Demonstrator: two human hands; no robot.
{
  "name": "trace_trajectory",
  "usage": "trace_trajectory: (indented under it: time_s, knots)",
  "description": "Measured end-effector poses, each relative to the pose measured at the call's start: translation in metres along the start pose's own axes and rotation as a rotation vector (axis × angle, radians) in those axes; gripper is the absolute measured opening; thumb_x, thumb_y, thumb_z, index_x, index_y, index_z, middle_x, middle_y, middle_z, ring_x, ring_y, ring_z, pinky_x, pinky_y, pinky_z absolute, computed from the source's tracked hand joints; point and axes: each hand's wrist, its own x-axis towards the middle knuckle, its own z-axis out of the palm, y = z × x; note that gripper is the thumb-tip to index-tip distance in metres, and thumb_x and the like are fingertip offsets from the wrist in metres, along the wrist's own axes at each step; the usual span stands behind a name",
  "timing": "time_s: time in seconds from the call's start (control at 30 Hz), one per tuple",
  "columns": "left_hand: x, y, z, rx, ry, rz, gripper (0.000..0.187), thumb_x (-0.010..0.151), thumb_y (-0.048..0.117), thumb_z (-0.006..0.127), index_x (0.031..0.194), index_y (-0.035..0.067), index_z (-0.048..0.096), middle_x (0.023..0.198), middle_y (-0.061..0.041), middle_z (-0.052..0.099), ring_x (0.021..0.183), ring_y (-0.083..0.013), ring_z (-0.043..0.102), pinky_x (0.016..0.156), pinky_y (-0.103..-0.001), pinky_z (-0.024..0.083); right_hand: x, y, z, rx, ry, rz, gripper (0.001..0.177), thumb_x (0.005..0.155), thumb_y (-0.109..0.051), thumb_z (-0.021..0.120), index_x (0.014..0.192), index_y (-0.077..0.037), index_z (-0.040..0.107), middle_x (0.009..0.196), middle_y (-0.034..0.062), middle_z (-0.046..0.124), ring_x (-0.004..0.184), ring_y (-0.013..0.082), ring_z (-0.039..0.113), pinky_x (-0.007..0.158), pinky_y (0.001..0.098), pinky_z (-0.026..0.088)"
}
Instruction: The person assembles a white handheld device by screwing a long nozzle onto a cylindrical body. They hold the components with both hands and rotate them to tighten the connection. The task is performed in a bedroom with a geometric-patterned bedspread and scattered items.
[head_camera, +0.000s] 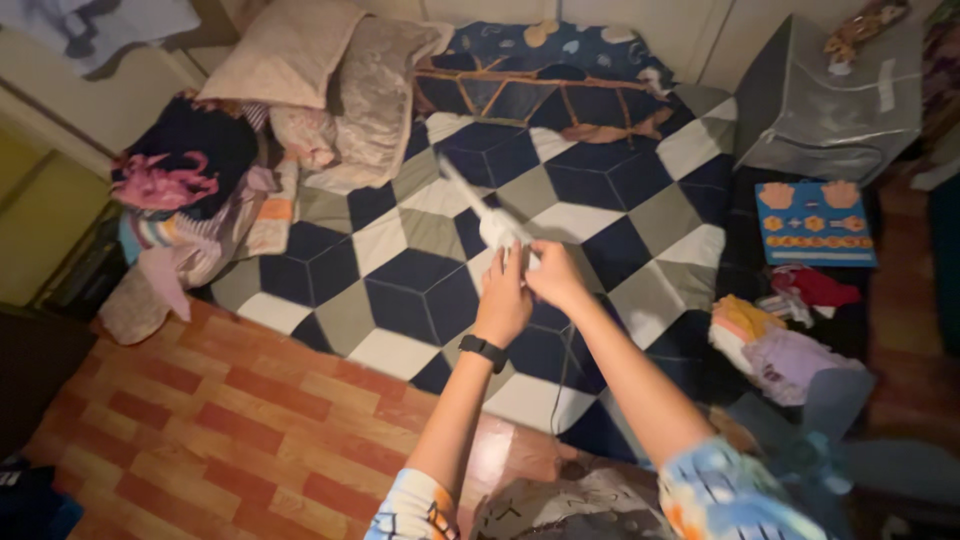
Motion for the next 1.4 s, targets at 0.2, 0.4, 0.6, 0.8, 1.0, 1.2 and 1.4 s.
trace_trajectory:
  time_s: [0.2,0.4,0.6,0.8,1.0,1.2,1.4]
  knots:
    - [0.021,0.074,0.007,-0.115,-0.03,0.157,0.053,0.079,-0.001,0.063,0.131,0.005,0.055,0.14,-0.029,0.053,0.137,-0.0515,0.045,0.115,-0.053,0.039,-0.101,-0.062,-0.105,-0.186,0.171,-0.465,0.041,0.079,-0.022,0.082,0.112,0.0,0.072,0.099,0.0229,0.075,0.096,0.0376,0.073,0.077,0.041,0.057]
    - [0.011,0.078,0.023,-0.073,-0.103,0.151,0.049,0.081,-0.003,0.062,0.129,0.005,0.059,0.142,-0.031,0.051,0.136,-0.054,0.041,0.114,-0.052,0.037,-0.135,-0.065,-0.115,-0.202,0.128,-0.222,0.043,0.079,-0.022,0.078,0.117,-0.005,0.07,0.101,0.0212,0.075,0.097,0.0372,0.074,0.082,0.0416,0.058]
    - [0.015,0.009,0.029,0.133,-0.215,0.132,0.058,0.073,0.0,0.065,0.13,0.007,0.059,0.141,-0.031,0.051,0.137,-0.0538,0.04,0.113,-0.052,0.039,-0.094,-0.021,-0.052,-0.139,0.203,-0.258,0.039,0.081,-0.022,0.078,0.115,-0.004,0.07,0.103,0.0221,0.074,0.1,0.0396,0.071,0.083,0.0427,0.057]
    - [0.086,-0.099,0.033,0.304,-0.221,0.1,0.044,0.087,0.01,0.058,0.131,0.013,0.06,0.145,-0.016,0.055,0.134,-0.0434,0.049,0.102,-0.047,0.05,0.021,-0.001,0.019,-0.05,0.219,-0.292,0.042,0.078,-0.023,0.079,0.115,-0.006,0.071,0.109,0.0196,0.075,0.104,0.0363,0.072,0.088,0.041,0.056]
    - [0.129,-0.123,0.009,0.245,-0.128,0.143,0.043,0.084,0.009,0.062,0.126,0.012,0.063,0.14,-0.018,0.057,0.127,-0.0461,0.051,0.101,-0.048,0.047,0.084,-0.013,0.04,-0.016,0.216,-0.306,0.044,0.073,-0.023,0.085,0.11,-0.002,0.073,0.101,0.0203,0.076,0.095,0.033,0.074,0.082,0.0401,0.057]
    - [0.115,-0.003,-0.026,-0.005,-0.06,0.383,0.032,0.077,0.004,0.067,0.109,0.002,0.064,0.12,-0.02,0.067,0.122,-0.0419,0.06,0.107,-0.046,0.048,-0.003,-0.068,-0.066,0.052,0.149,-0.234,0.033,0.074,-0.016,0.084,0.103,-0.002,0.075,0.085,0.0126,0.078,0.075,0.0169,0.074,0.067,0.0313,0.057]
    - [0.095,0.044,-0.05,-0.061,-0.187,0.295,0.029,0.08,0.004,0.068,0.108,0.001,0.065,0.109,-0.018,0.067,0.109,-0.0406,0.062,0.095,-0.045,0.05,-0.054,-0.101,-0.09,-0.022,0.225,-0.253,0.034,0.076,-0.017,0.084,0.106,-0.003,0.076,0.085,0.0146,0.078,0.076,0.0179,0.076,0.068,0.031,0.058]
